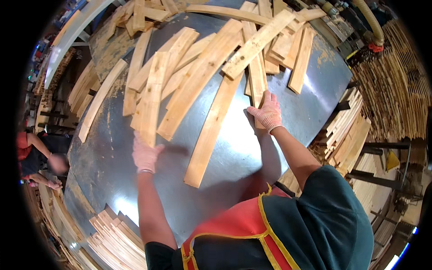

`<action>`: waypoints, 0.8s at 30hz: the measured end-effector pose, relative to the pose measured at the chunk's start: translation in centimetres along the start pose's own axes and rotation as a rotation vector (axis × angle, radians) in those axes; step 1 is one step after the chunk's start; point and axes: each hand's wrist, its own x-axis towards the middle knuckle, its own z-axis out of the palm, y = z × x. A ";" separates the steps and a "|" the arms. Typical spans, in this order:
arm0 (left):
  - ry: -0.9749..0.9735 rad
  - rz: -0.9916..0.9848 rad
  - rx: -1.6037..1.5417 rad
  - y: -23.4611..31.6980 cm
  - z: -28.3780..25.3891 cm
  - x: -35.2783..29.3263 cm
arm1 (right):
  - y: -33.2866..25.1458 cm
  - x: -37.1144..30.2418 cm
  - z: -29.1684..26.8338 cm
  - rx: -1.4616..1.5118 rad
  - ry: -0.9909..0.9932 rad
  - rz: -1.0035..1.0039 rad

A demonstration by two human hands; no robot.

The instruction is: The person sorts wooden planks on a metal table in a workshop. They pick up individual planks from a scattered pile, inspect them, and place them into a neat stack. The person wears gloves and an apron while performing this repetitive sorting task.

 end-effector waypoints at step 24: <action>-0.022 -0.269 -0.334 -10.8 2.5 -29.0 | -14.0 -38.7 10.0 -0.054 -1.440 -0.699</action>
